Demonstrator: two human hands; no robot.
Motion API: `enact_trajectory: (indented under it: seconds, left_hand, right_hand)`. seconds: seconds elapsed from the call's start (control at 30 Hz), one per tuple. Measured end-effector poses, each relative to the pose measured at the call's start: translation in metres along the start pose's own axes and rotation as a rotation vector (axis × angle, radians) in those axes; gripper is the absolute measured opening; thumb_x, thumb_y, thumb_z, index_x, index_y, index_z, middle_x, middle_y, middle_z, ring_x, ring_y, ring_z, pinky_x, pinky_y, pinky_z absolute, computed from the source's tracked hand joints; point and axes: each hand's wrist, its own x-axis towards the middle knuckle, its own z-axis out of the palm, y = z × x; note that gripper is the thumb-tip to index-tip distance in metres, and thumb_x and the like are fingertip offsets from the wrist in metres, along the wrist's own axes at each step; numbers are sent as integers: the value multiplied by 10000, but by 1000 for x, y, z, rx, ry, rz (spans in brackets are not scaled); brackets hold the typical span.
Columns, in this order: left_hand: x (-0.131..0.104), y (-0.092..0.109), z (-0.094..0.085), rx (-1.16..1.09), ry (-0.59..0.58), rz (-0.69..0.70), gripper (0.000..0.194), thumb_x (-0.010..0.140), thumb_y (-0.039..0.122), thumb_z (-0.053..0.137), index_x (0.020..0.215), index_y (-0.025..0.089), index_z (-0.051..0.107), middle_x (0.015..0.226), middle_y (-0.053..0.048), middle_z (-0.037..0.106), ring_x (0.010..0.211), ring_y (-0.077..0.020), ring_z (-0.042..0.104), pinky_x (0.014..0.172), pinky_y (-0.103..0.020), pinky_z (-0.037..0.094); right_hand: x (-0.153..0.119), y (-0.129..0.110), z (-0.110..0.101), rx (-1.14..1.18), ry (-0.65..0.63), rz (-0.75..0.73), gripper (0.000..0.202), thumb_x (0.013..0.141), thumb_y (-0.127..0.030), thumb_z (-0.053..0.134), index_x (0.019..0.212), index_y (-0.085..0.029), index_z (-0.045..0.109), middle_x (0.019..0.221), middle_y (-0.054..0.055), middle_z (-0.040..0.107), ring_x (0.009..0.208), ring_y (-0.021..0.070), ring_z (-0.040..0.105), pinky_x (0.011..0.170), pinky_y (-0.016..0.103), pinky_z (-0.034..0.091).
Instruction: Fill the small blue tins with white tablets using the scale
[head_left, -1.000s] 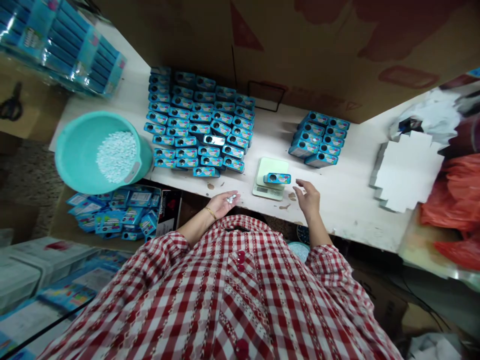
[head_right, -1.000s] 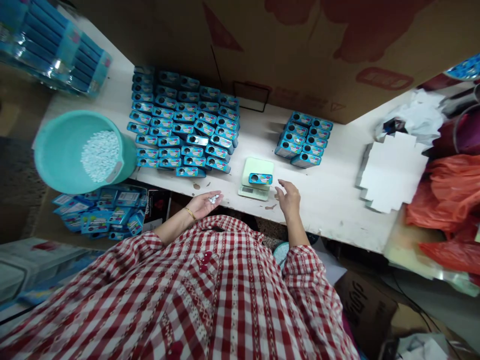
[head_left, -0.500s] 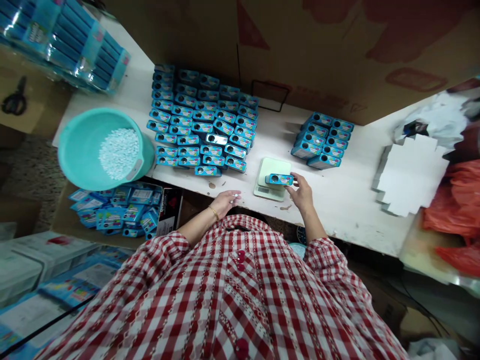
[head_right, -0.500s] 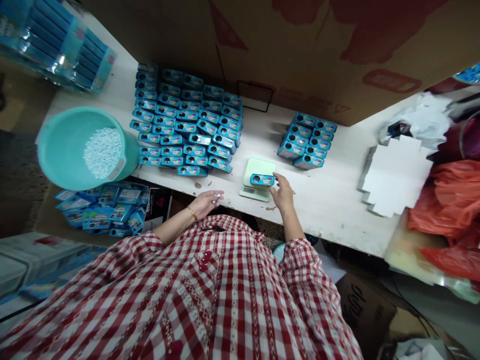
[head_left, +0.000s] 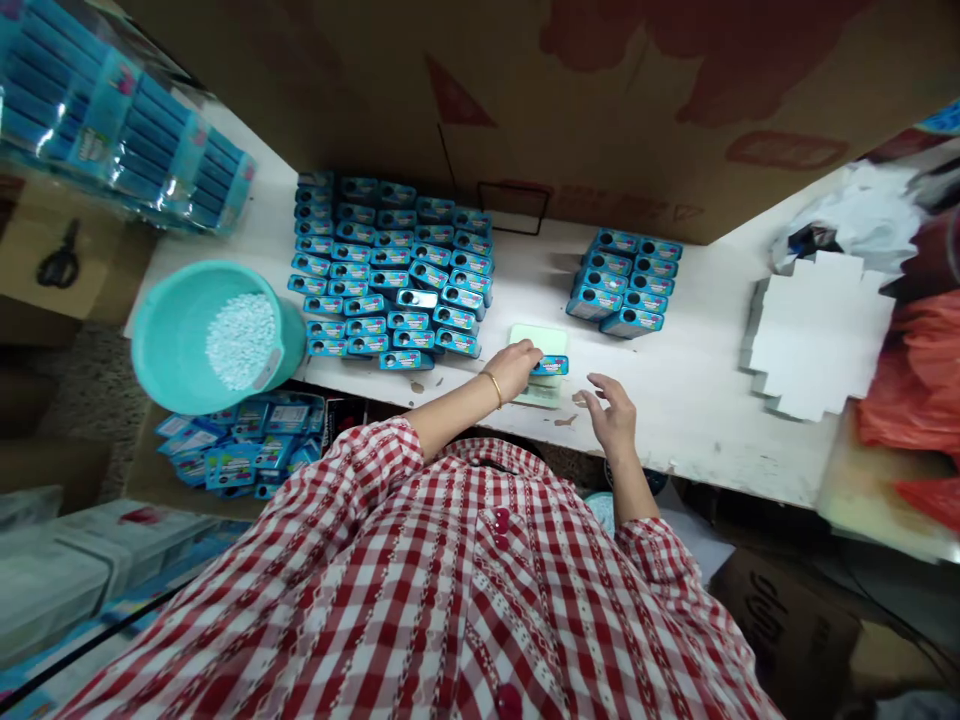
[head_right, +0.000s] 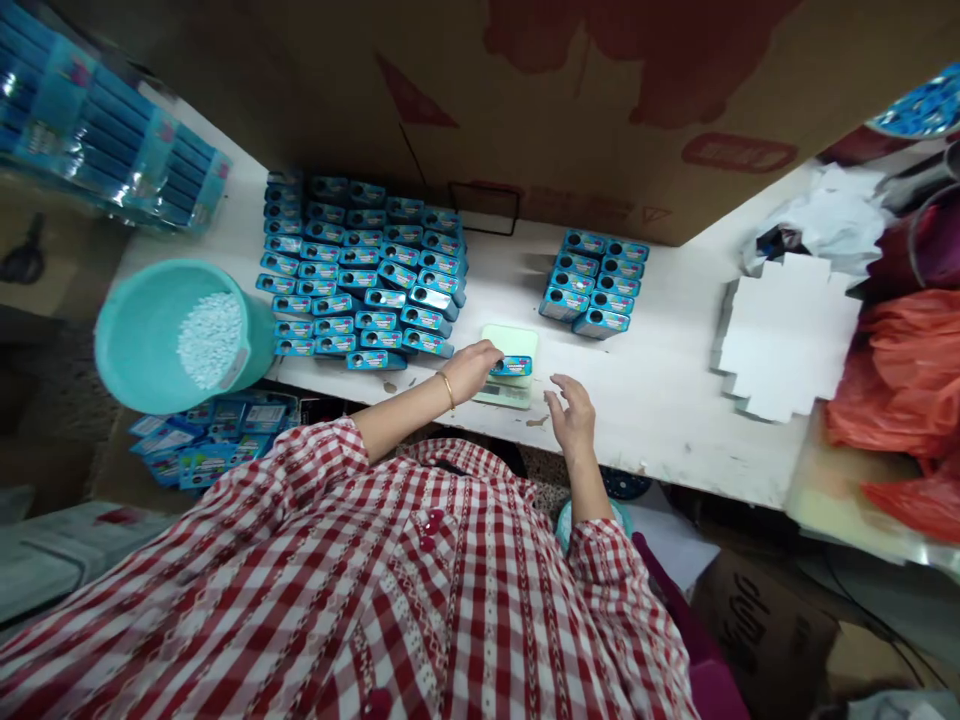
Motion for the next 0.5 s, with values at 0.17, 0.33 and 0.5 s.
enact_trajectory:
  seconds: [0.17,0.33,0.5]
  left_hand:
    - [1,-6,2,-53,17,-4,132,674,66,612,687,196,634,901,-91,525,981,-243,495,926,-300,357]
    - [0,-3,-1,64,2,75,209,658,20,601,749,201,648,890,-69,511,935,-224,507,937,-300,342]
    - [-1,-2,-5,113,19,126,207,674,54,614,816,198,658,914,-66,535,931,-213,518,915,-301,356]
  right_hand:
    - [-7,4,-8,-8,24,24,258,826,-401,527,974,-217,630,988,86,656,969,214,596,768,405,540]
    - [-6,7,-9,-24,29,27,261,831,-408,514,963,-219,637,980,83,660,958,214,601,783,416,537]
    - [-5,10,-6,-38,31,15,251,832,-391,519,954,-208,641,974,85,663,942,206,602,779,400,532]
